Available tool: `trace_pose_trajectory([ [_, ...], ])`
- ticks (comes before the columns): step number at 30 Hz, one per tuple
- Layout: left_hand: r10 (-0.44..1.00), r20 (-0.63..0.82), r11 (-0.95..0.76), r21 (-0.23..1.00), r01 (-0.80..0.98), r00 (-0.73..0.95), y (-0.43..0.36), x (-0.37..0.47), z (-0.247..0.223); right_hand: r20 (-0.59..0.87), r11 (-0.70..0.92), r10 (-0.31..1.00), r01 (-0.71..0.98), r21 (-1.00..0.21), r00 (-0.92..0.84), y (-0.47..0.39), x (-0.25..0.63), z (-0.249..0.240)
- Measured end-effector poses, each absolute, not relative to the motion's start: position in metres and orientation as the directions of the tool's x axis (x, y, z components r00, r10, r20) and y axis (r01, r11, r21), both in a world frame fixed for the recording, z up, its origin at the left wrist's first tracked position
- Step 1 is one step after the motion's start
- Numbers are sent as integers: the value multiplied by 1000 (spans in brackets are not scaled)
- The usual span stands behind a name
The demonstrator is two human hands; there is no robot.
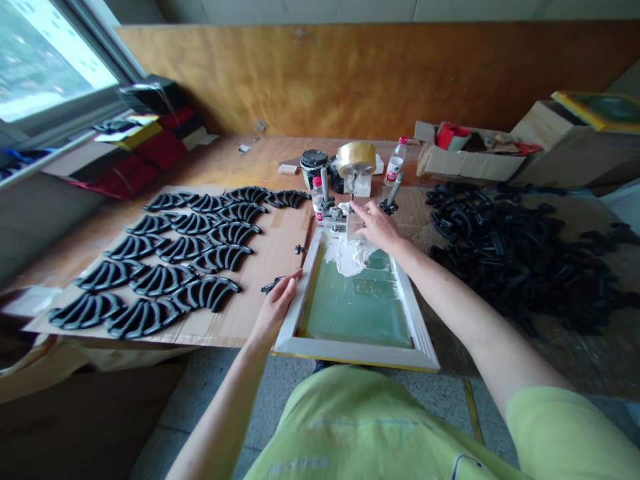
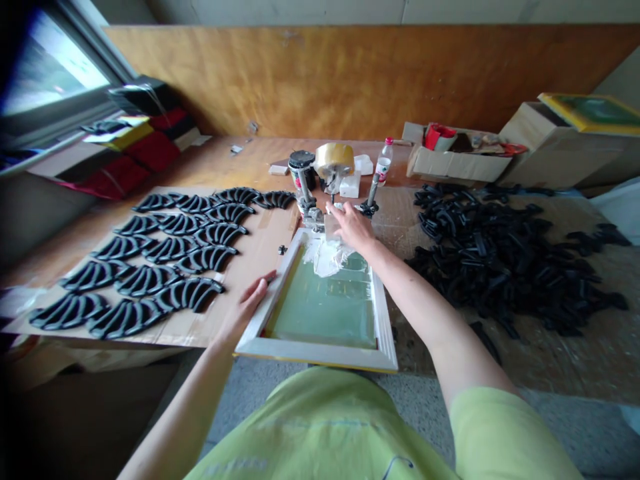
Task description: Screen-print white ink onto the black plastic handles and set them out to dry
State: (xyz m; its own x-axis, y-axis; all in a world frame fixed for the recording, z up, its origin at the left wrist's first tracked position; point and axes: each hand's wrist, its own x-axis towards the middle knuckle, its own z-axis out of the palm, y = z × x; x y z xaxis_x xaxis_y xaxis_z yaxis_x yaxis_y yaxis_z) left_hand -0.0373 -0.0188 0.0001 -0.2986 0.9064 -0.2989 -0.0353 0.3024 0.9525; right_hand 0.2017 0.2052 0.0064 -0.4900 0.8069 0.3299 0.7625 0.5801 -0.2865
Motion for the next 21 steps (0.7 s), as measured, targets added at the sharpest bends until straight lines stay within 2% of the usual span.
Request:
trace_pose_trajectory([
  [2,931,-221,214,975,-58,-290,-6,-35,23,437,522,822,790,-322,-365,216,230,10],
  [4,950,-103,65,989,-136,-295,12,-30,41,468,389,866,825,-410,-176,217,264,3],
  [6,948,-5,-63,978,-201,-320,34,-25,55,379,229,925,842,-489,-31,207,289,-16],
  [7,945,17,-93,972,-217,-328,44,-23,60,305,177,952,843,-508,-16,198,295,-28],
  [9,932,16,-109,965,-240,-361,57,-18,61,171,218,974,831,-513,-149,175,292,-54],
  [11,913,-29,-96,954,-284,-407,58,-11,49,115,390,916,785,-482,-385,149,275,-74],
  [13,923,-184,60,936,-346,-339,48,3,24,120,502,856,752,-426,-503,121,252,-81],
  [15,899,-423,359,858,-368,-109,29,19,-7,173,523,850,759,-389,-497,93,228,-78],
  [17,817,-574,554,750,-362,61,8,34,-35,246,582,813,722,-374,-528,65,207,-71],
  [19,774,-630,601,703,-381,59,-8,36,-55,293,715,697,601,-358,-655,46,196,-66],
  [21,760,-649,594,721,-357,-48,-19,19,-68,283,781,614,514,-355,-737,44,205,-68],
])
